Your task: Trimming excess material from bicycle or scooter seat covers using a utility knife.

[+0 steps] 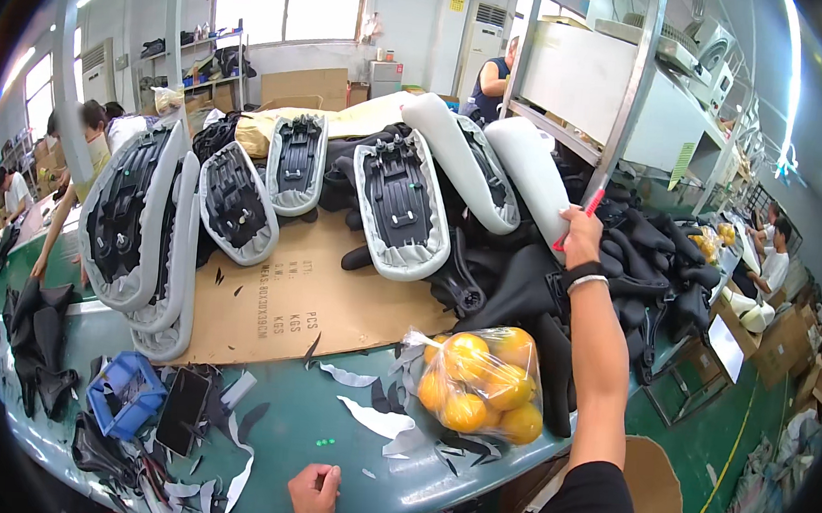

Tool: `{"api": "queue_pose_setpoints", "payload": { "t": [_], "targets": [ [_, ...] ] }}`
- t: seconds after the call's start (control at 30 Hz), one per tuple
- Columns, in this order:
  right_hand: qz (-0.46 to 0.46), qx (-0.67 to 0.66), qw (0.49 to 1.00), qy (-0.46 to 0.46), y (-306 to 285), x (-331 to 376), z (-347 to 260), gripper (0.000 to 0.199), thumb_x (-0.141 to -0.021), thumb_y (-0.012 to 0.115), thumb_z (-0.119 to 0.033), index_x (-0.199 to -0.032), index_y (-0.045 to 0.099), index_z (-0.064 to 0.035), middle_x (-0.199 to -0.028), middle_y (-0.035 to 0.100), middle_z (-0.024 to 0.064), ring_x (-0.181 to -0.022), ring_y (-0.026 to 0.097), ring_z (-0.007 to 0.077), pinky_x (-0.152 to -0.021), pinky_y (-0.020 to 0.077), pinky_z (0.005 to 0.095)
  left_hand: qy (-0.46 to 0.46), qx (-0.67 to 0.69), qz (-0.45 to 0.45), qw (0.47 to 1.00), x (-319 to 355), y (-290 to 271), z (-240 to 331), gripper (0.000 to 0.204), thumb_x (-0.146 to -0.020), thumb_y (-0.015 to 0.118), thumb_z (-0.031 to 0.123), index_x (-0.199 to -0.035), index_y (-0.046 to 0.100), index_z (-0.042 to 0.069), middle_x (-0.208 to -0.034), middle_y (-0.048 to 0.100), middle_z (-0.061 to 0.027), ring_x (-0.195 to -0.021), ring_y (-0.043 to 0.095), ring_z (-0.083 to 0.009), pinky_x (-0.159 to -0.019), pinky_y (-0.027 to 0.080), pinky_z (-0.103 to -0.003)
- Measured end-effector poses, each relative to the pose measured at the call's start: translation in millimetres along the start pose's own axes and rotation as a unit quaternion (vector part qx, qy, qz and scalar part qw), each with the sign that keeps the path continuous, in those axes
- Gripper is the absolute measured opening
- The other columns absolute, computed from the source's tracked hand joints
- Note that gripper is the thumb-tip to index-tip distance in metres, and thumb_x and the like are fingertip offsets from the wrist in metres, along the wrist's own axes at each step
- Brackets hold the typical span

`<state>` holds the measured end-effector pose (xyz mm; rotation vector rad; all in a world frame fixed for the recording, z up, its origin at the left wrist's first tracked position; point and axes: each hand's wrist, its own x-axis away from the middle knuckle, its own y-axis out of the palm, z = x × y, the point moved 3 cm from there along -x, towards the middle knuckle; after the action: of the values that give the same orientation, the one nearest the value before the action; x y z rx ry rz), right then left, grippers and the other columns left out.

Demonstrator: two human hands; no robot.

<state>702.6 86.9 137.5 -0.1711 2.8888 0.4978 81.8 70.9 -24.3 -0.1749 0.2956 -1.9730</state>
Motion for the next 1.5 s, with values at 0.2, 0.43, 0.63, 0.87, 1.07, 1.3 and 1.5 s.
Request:
{"api": "queue_pose_setpoints", "payload": {
  "t": [0.2, 0.43, 0.63, 0.87, 1.07, 1.3, 1.5],
  "targets": [
    [-0.139, 0.099, 0.985, -0.019, -67, 101, -68, 0.023, -0.066, 0.066, 0.006, -0.088, 0.06, 0.0012, -0.077, 0.058, 0.0025, -0.069, 0.056, 0.013, -0.068, 0.0451, 0.0273, -0.025, 0.09, -0.002, 0.996, -6, 9, -22, 0.017, -0.09, 0.061, 0.012, -0.083, 0.061, -0.003, -0.069, 0.062, -0.0051, -0.061, 0.058, -0.0092, -0.053, 0.048, -0.022],
    [-0.191, 0.334, 0.92, -0.082, -122, 111, -84, 0.032, -0.073, 0.076, -0.02, -0.091, 0.058, -0.0012, -0.073, 0.062, 0.0073, -0.07, 0.062, 0.0202, -0.065, 0.0487, 0.0312, 0.008, 0.12, 0.003, 0.993, -9, 11, -25, 0.014, -0.086, 0.064, 0.01, -0.079, 0.062, -0.002, -0.062, 0.059, -0.0016, -0.054, 0.053, -0.0056, -0.05, 0.043, -0.021],
    [-0.092, 0.545, 0.785, -0.278, -38, 82, -92, 0.041, -0.066, 0.08, -0.033, -0.088, 0.061, -0.0034, -0.083, 0.066, 0.0169, -0.089, 0.064, 0.0329, -0.077, 0.0492, 0.04, 0.008, 0.08, -0.008, 0.997, -5, 9, -25, 0.018, -0.088, 0.062, 0.013, -0.079, 0.06, -0.003, -0.067, 0.061, -0.0039, -0.057, 0.054, -0.0076, -0.054, 0.046, -0.022],
    [-0.151, 0.304, 0.938, -0.075, -29, 3, -44, 0.042, -0.053, 0.074, 0.004, -0.093, 0.062, 0.0058, -0.08, 0.064, 0.0097, -0.072, 0.063, 0.0243, -0.07, 0.0489, 0.0348, 0.018, 0.09, 0.014, 0.996, -1, 10, -7, 0.017, -0.085, 0.065, 0.011, -0.077, 0.062, -0.003, -0.061, 0.059, -0.0014, -0.053, 0.051, -0.0052, -0.049, 0.041, -0.022],
    [-0.281, 0.119, 0.952, -0.005, -29, 96, -128, 0.039, -0.065, 0.069, 0.003, -0.102, 0.059, 0.0038, -0.083, 0.062, 0.0048, -0.072, 0.06, 0.0154, -0.068, 0.0473, 0.0289, 0.049, 0.044, 0.025, 0.998, -6, 9, -20, 0.018, -0.085, 0.066, 0.012, -0.075, 0.062, -0.003, -0.06, 0.058, -0.0014, -0.053, 0.051, -0.0061, -0.05, 0.04, -0.023],
    [-0.472, 0.165, 0.837, -0.223, -6, 309, -196, 0.034, -0.076, 0.069, -0.001, -0.109, 0.06, 0.0018, -0.088, 0.062, 0.0021, -0.075, 0.057, 0.0119, -0.071, 0.0462, 0.0246, -0.018, 0.267, -0.004, 0.963, 3, -10, -5, 0.042, -0.093, 0.055, 0.039, -0.112, 0.054, 0.002, -0.1, 0.063, -0.0117, -0.086, 0.063, -0.0185, -0.07, 0.051, -0.032],
    [-0.648, 0.147, 0.636, -0.393, -4, 483, -134, 0.044, -0.068, 0.069, -0.008, -0.111, 0.061, -0.0038, -0.084, 0.058, 0.0073, -0.074, 0.059, 0.0234, -0.064, 0.0448, 0.0342, 0.007, 0.714, -0.007, 0.7, 24, -71, 44, 0.084, -0.083, 0.037, 0.076, -0.143, 0.033, 0.016, -0.14, 0.04, -0.0102, -0.129, 0.039, -0.0319, -0.104, 0.035, -0.05]
  ]
}}
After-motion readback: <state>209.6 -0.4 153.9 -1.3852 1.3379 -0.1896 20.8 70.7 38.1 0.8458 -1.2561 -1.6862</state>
